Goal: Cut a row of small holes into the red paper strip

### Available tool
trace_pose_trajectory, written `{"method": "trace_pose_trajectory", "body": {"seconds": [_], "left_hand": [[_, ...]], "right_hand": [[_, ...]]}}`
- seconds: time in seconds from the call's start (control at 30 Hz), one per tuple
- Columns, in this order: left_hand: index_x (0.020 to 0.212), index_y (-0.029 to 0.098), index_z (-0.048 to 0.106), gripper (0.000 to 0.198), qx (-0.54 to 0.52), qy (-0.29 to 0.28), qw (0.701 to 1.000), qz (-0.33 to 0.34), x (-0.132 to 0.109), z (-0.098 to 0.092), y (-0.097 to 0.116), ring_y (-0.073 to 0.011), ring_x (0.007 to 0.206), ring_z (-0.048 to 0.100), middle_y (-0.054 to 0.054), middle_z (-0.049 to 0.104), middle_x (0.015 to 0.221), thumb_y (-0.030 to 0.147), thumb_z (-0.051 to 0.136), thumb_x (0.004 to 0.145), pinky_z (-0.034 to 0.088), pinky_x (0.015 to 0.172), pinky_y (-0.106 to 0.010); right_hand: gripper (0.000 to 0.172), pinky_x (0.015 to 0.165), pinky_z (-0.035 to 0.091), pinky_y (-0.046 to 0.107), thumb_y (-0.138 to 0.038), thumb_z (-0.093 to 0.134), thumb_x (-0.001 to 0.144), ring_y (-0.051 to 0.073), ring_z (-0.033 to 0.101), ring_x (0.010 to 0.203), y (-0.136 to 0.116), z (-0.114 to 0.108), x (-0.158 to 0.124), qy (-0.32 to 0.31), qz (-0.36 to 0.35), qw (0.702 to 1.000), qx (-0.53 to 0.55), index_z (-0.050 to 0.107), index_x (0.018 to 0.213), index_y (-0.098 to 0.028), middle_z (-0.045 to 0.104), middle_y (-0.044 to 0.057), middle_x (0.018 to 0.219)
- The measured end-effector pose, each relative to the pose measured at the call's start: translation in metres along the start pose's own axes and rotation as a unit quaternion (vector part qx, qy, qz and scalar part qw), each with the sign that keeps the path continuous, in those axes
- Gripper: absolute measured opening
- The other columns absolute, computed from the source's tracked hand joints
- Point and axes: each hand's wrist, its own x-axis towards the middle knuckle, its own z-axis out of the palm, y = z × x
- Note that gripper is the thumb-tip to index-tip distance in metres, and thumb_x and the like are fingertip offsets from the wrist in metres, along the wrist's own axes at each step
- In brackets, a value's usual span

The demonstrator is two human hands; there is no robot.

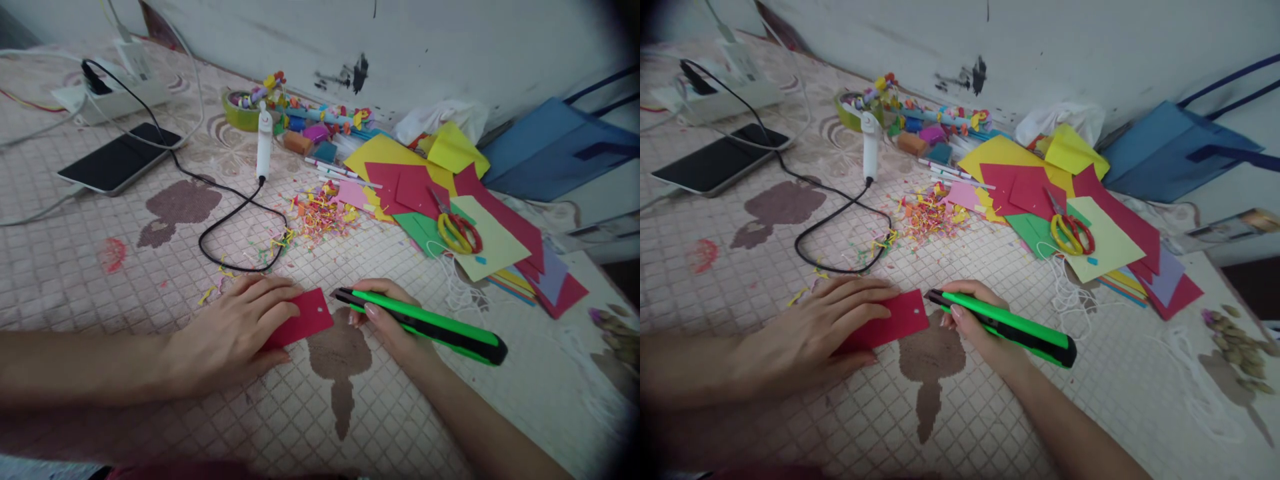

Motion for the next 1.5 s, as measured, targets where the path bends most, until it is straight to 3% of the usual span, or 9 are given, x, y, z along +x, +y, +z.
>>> {"method": "trace_pose_trajectory", "body": {"seconds": [0.17,0.53,0.7,1.27,1.4,1.5], "left_hand": [[0.12,0.018,0.059,0.029,-0.004,-0.005,1.0,0.004,0.002,-0.001,0.001,-0.0328,0.126,0.061,-0.013,0.066,0.139,0.031,0.066,0.095,0.046,0.107,-0.052],[0.13,0.019,0.058,0.032,-0.029,-0.015,0.999,0.013,0.001,-0.005,0.0,-0.0296,0.127,0.063,-0.012,0.063,0.144,0.024,0.06,0.098,0.049,0.106,-0.048],[0.131,0.02,0.058,0.032,-0.034,0.0,0.999,0.018,0.001,-0.004,-0.003,-0.0286,0.128,0.062,-0.012,0.063,0.143,0.026,0.061,0.099,0.05,0.108,-0.048],[0.131,0.017,0.056,0.027,0.056,0.054,0.996,0.054,0.004,-0.003,-0.007,-0.0288,0.128,0.06,-0.013,0.064,0.142,0.028,0.049,0.108,0.048,0.102,-0.045],[0.131,0.017,0.057,0.029,0.044,0.027,0.998,0.041,0.006,-0.003,-0.01,-0.0301,0.127,0.061,-0.013,0.064,0.143,0.03,0.052,0.106,0.05,0.101,-0.046],[0.132,0.017,0.058,0.039,0.036,-0.001,0.999,0.036,0.006,-0.004,-0.012,-0.033,0.127,0.061,-0.015,0.063,0.143,0.043,0.056,0.104,0.05,0.101,-0.05]], "right_hand": [[0.024,0.068,0.059,0.031,-0.042,0.068,0.096,0.017,0.07,0.071,0.009,-0.004,-0.001,0.011,0.027,0.999,0.039,0.071,0.115,-0.027,0.075,0.002,0.082],[0.023,0.06,0.054,0.03,-0.042,0.074,0.088,0.017,0.067,0.065,-0.001,0.001,0.008,0.048,0.043,0.993,0.095,0.072,0.105,-0.027,0.072,-0.001,0.073],[0.024,0.052,0.048,0.028,-0.042,0.076,0.081,0.016,0.061,0.058,-0.005,0.004,0.013,0.081,0.05,0.989,0.11,0.07,0.098,-0.026,0.068,-0.001,0.067],[0.023,0.05,0.048,0.025,-0.04,0.08,0.074,0.014,0.059,0.056,-0.01,0.005,0.017,0.107,0.066,0.976,0.178,0.073,0.092,-0.026,0.068,-0.002,0.065],[0.022,0.05,0.048,0.024,-0.039,0.081,0.075,0.013,0.059,0.057,-0.008,0.005,0.017,0.102,0.054,0.977,0.178,0.074,0.092,-0.026,0.069,-0.002,0.067],[0.021,0.051,0.049,0.022,-0.039,0.08,0.078,0.013,0.06,0.058,-0.006,0.004,0.015,0.092,0.046,0.979,0.173,0.074,0.095,-0.026,0.07,-0.002,0.069]]}}
